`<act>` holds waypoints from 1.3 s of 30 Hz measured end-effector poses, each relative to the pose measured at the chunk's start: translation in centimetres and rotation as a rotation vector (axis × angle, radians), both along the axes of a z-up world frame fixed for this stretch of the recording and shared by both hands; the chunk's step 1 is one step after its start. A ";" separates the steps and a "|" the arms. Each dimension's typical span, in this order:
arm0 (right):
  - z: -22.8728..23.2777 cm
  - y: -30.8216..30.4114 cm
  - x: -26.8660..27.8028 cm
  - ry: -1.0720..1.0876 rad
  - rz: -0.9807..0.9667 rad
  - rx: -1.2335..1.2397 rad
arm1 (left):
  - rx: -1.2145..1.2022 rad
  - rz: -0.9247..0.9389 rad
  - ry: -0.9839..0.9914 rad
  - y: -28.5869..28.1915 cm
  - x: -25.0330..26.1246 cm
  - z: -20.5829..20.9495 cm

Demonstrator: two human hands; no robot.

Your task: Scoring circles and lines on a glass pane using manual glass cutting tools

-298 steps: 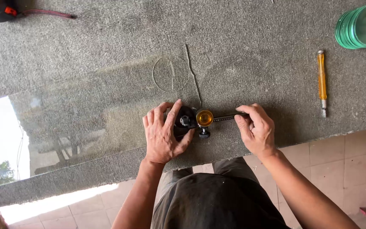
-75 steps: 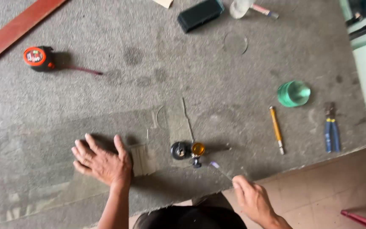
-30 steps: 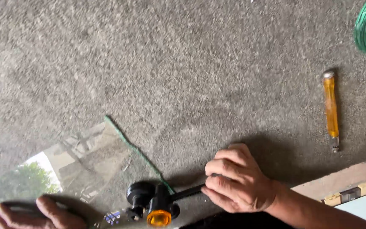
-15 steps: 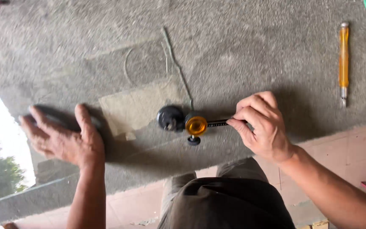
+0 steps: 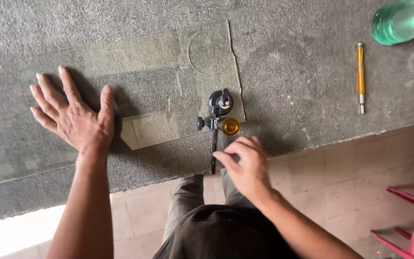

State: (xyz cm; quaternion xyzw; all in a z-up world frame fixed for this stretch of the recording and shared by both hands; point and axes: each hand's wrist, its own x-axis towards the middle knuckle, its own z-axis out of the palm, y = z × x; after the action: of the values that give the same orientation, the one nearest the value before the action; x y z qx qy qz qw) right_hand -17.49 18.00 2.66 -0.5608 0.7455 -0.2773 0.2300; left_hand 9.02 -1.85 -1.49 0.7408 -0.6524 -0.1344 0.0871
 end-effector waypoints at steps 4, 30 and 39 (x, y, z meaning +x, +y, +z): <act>5.3 -3.7 -3.9 0.100 0.145 -0.146 | 0.022 0.062 -0.013 0.0 -0.4 0.3; 1.7 -24.6 0.3 1.005 0.805 0.336 | -0.171 0.003 0.150 0.3 0.2 0.3; 2.8 -21.4 -11.8 0.701 0.242 0.402 | -0.221 -0.022 0.144 0.5 0.1 0.1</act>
State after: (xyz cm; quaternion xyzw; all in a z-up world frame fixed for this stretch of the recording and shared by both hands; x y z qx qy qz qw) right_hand -29.34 -3.39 5.43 -0.6485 0.7468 0.1102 0.0980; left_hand 9.17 -1.32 -1.40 0.7079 -0.6634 -0.1153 0.2133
